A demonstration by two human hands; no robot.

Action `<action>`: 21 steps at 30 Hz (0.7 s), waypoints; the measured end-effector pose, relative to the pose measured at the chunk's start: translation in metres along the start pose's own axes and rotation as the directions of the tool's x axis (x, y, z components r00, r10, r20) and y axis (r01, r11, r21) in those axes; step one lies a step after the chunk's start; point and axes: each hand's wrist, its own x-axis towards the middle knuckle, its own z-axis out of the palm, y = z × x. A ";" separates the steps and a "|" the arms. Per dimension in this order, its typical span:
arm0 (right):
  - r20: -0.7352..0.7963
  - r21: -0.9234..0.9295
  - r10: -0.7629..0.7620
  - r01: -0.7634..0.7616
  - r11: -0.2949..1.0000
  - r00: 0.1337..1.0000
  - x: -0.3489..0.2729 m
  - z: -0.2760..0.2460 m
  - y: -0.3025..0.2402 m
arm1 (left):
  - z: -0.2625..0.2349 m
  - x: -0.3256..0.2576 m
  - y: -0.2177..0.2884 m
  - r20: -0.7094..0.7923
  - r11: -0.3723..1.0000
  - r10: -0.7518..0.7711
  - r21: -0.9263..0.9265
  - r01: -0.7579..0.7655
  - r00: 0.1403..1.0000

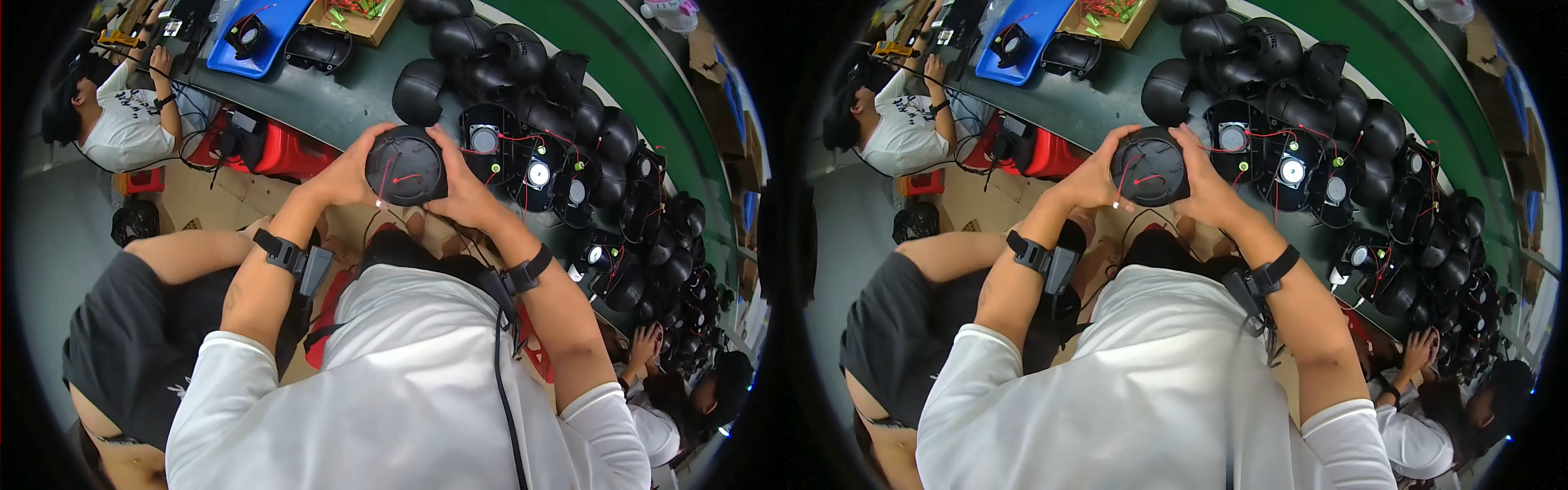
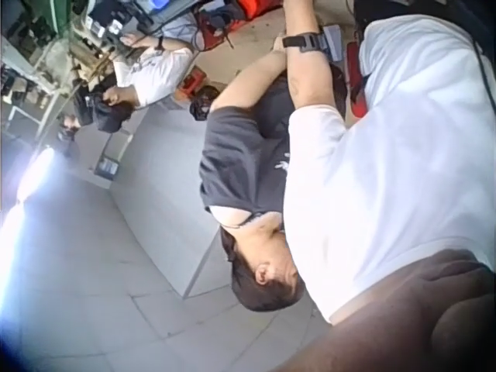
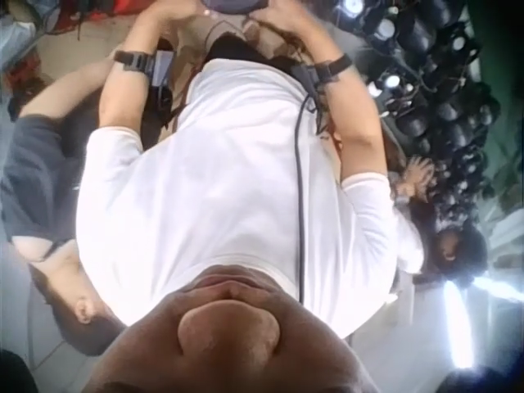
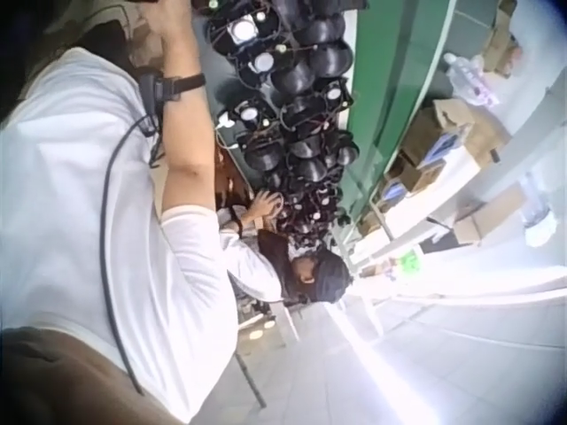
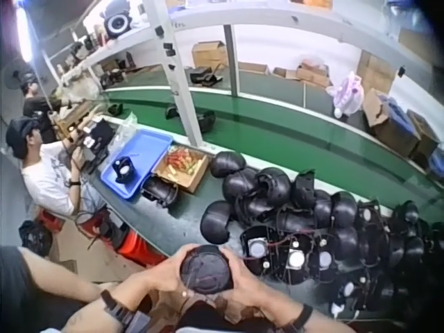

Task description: The person is assembling black plastic electronic housings, snap-fitting parts and connecting wires on an industrial assembly line.

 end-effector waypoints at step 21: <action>-0.016 -0.019 0.124 -0.124 0.992 0.992 -0.005 0.006 0.000 | -0.023 0.028 -0.007 0.120 0.979 0.106 0.163 -0.125 0.987</action>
